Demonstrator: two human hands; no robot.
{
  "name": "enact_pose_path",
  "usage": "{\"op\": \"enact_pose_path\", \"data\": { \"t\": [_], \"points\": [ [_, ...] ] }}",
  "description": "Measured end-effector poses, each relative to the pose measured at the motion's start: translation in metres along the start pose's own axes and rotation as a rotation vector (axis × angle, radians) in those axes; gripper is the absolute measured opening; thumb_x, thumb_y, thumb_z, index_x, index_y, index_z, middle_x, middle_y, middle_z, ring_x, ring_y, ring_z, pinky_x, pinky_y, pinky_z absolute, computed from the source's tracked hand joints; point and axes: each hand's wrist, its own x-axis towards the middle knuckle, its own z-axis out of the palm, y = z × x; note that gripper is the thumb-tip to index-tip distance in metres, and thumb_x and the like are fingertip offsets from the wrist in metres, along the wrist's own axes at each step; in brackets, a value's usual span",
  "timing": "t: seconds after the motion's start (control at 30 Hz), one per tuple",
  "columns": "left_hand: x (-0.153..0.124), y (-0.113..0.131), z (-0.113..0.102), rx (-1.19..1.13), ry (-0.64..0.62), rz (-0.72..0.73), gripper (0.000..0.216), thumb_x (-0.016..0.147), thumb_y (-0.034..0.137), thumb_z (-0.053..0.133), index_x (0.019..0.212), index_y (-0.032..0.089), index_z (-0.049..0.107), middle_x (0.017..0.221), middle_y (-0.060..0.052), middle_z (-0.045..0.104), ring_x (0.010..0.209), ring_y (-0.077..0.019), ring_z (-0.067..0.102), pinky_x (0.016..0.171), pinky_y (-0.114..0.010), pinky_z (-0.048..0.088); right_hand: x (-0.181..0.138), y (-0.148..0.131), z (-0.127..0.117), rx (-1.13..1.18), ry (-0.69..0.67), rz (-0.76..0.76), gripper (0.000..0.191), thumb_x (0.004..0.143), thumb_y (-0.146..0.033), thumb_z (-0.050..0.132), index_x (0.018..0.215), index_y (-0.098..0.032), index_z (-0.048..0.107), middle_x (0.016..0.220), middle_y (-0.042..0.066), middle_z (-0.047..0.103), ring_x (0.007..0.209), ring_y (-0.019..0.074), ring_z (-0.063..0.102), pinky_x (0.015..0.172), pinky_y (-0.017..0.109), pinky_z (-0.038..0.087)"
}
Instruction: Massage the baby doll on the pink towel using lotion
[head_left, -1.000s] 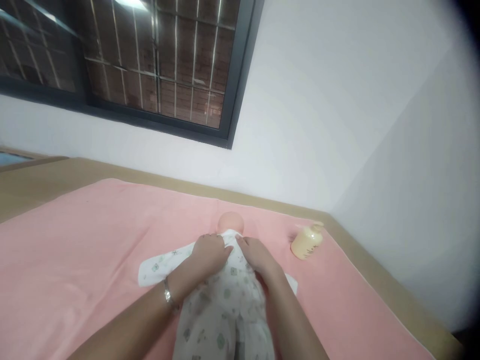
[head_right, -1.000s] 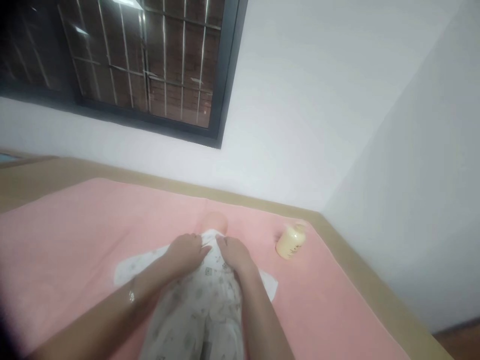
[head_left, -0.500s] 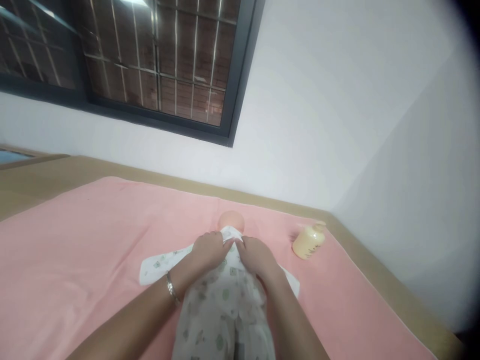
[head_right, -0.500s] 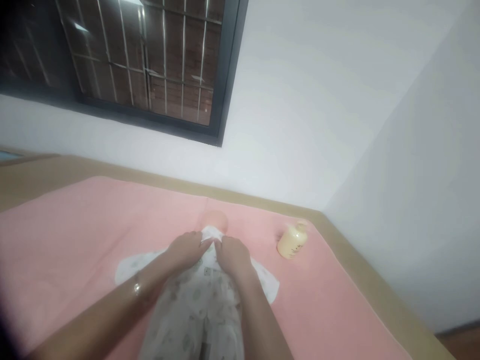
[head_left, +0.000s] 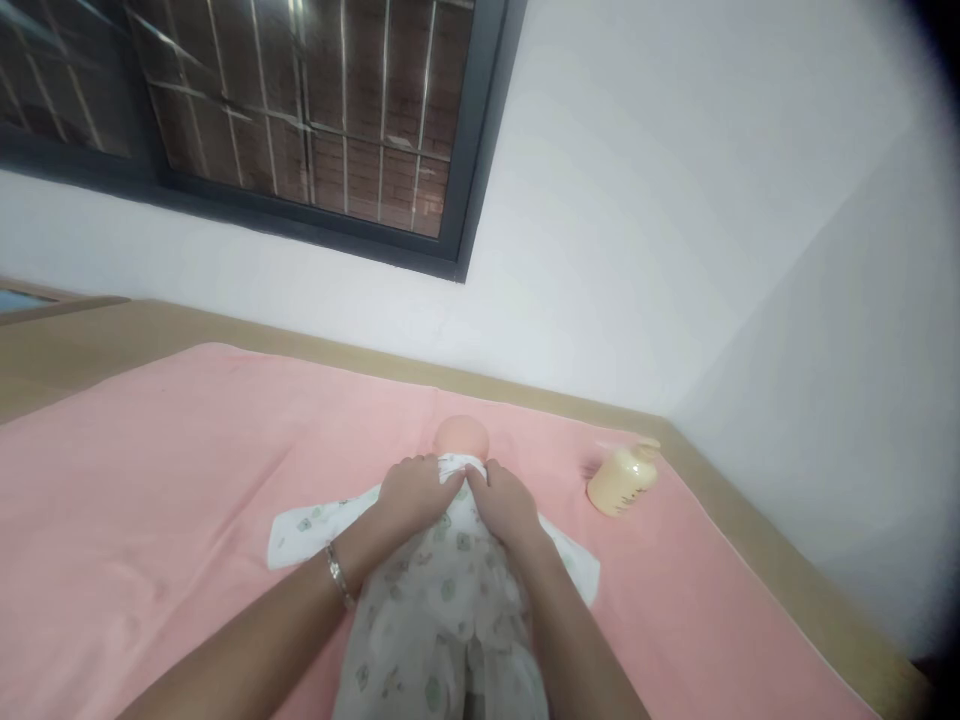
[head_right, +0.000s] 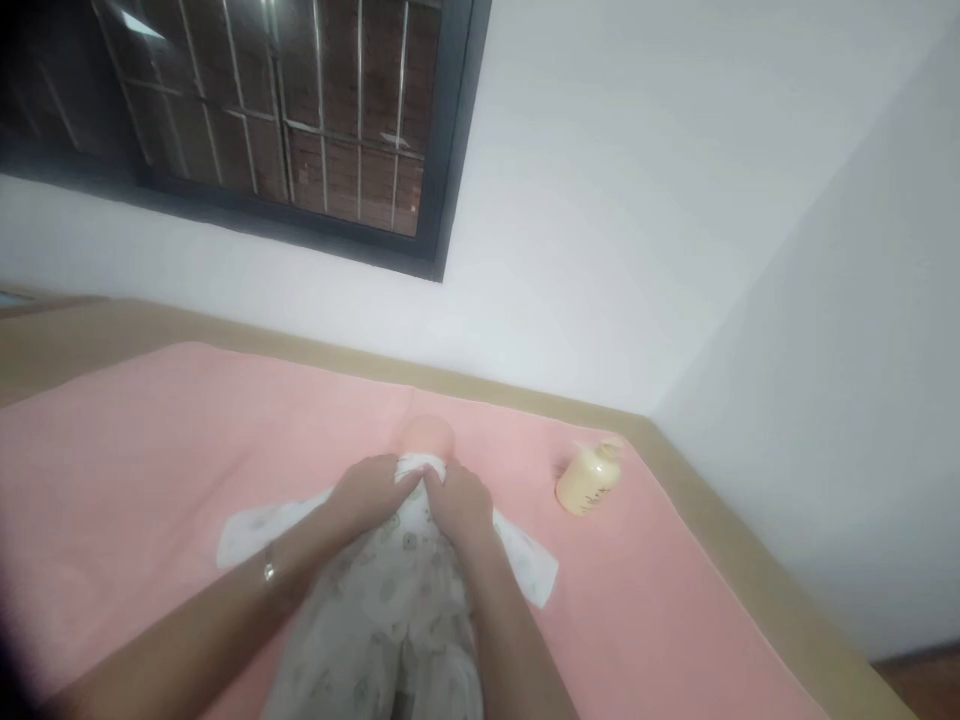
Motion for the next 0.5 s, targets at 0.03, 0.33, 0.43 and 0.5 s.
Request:
{"op": "enact_pose_path", "data": {
  "t": [0.03, 0.33, 0.43, 0.5],
  "points": [
    [0.001, -0.001, 0.0, -0.039, -0.011, -0.012, 0.056, 0.086, 0.066, 0.026, 0.091, 0.023, 0.063, 0.091, -0.006, 0.069, 0.083, -0.0238, 0.063, 0.071, -0.034, 0.045, 0.001, 0.001, 0.001, 0.01, -0.001, 0.008, 0.059, 0.095, -0.059, 0.017, 0.111, -0.016, 0.056, 0.104, 0.013, 0.065, 0.095, 0.0257, 0.061, 0.074, 0.033, 0.042],
    [0.008, -0.01, 0.001, -0.096, 0.009, -0.047, 0.055, 0.083, 0.066, 0.031, 0.1, 0.023, 0.059, 0.098, -0.004, 0.068, 0.087, -0.0235, 0.063, 0.073, -0.033, 0.046, 0.005, 0.003, 0.005, 0.011, 0.061, 0.038, 0.054, 0.094, -0.058, 0.022, 0.108, -0.019, 0.057, 0.1, 0.012, 0.066, 0.093, 0.025, 0.061, 0.074, 0.032, 0.04],
    [0.01, -0.013, 0.003, -0.096, 0.004, -0.042, 0.055, 0.084, 0.066, 0.03, 0.102, 0.023, 0.059, 0.101, -0.004, 0.068, 0.089, -0.0236, 0.063, 0.073, -0.033, 0.046, 0.006, 0.006, 0.007, 0.037, 0.079, 0.028, 0.053, 0.094, -0.059, 0.024, 0.106, -0.019, 0.057, 0.098, 0.011, 0.067, 0.09, 0.0238, 0.061, 0.071, 0.03, 0.04],
    [0.01, -0.015, 0.004, -0.092, 0.002, -0.046, 0.056, 0.084, 0.066, 0.03, 0.104, 0.023, 0.059, 0.102, -0.005, 0.068, 0.09, -0.0243, 0.063, 0.074, -0.034, 0.046, 0.006, 0.007, 0.008, 0.054, 0.088, 0.026, 0.053, 0.093, -0.059, 0.024, 0.107, -0.02, 0.057, 0.097, 0.01, 0.067, 0.09, 0.0235, 0.061, 0.07, 0.03, 0.04]
  ]
}}
